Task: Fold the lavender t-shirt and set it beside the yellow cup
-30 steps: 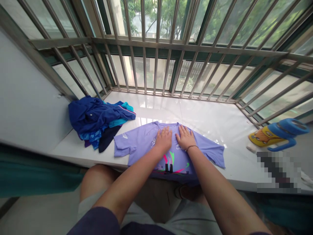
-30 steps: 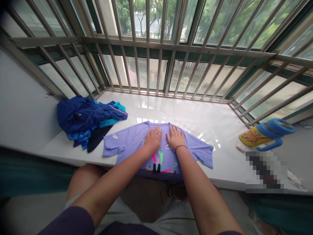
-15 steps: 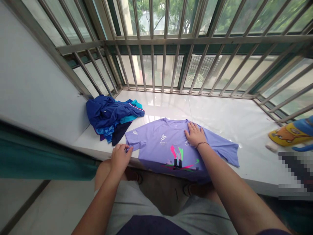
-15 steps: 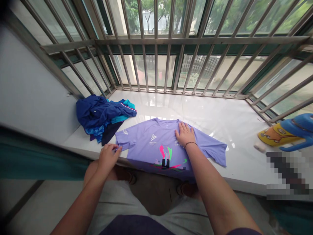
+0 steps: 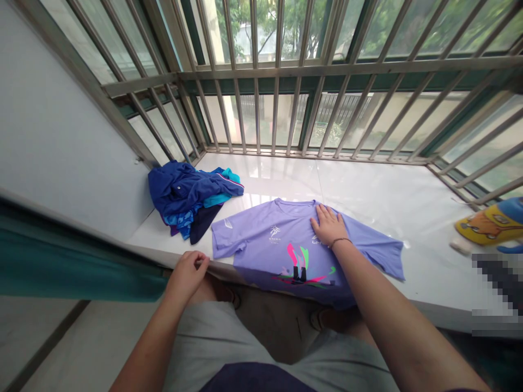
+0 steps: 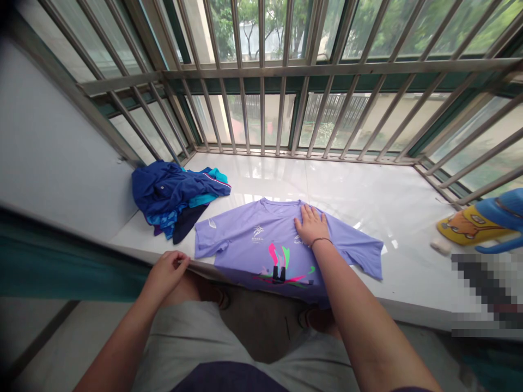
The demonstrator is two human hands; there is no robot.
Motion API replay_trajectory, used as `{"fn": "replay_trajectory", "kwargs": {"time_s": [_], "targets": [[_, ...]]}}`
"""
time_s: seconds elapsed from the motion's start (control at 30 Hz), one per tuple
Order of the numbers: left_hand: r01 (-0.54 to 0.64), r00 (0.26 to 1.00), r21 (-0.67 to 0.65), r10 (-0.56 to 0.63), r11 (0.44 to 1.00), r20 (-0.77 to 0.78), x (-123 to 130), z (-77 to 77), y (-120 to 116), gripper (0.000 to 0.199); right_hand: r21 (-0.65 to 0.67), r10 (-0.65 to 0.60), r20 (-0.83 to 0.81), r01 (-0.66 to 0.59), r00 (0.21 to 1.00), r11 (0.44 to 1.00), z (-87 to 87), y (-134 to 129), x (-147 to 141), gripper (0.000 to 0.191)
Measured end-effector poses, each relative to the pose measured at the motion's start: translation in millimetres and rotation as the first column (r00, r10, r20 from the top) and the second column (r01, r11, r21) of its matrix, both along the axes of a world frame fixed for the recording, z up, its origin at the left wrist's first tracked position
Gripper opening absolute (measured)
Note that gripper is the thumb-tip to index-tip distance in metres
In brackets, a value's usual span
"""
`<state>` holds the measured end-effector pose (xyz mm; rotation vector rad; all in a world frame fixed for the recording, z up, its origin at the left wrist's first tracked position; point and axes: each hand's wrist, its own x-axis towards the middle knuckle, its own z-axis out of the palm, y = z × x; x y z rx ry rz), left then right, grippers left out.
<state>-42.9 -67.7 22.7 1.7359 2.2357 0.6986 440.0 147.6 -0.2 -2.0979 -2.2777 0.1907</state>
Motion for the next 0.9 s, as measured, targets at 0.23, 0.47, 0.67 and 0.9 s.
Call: {"fn": "replay_trajectory", "kwargs": {"time_s": [0.23, 0.47, 0.67, 0.9], "targets": [[0.283, 0.958, 0.078, -0.278, 0.956, -0.066, 41.0, 12.9, 51.3, 0.041, 0.0, 0.0, 0.011, 0.0, 1.0, 1.0, 1.0, -1.3, -0.5, 0.077], [0.243, 0.926, -0.313, -0.316, 0.918, -0.206, 56.6, -1.7, 120.9, 0.063, -0.012, 0.0, 0.015, 0.0, 1.0, 1.0, 2.1, -0.5, 0.6, 0.075], [0.196, 0.937, -0.343, -0.278, 0.919, -0.211, 47.5, 10.6, 149.0, 0.056, -0.021, -0.039, 0.01, 0.039, 0.999, 0.999, 6.1, 1.8, 0.6, 0.076], [0.287, 0.89, -0.195, -0.336, 0.938, -0.307, 96.3, 19.0, 180.0, 0.048, -0.017, -0.05, 0.014, 0.05, 0.999, 0.999, 6.4, 7.1, 4.6, 0.075]]}}
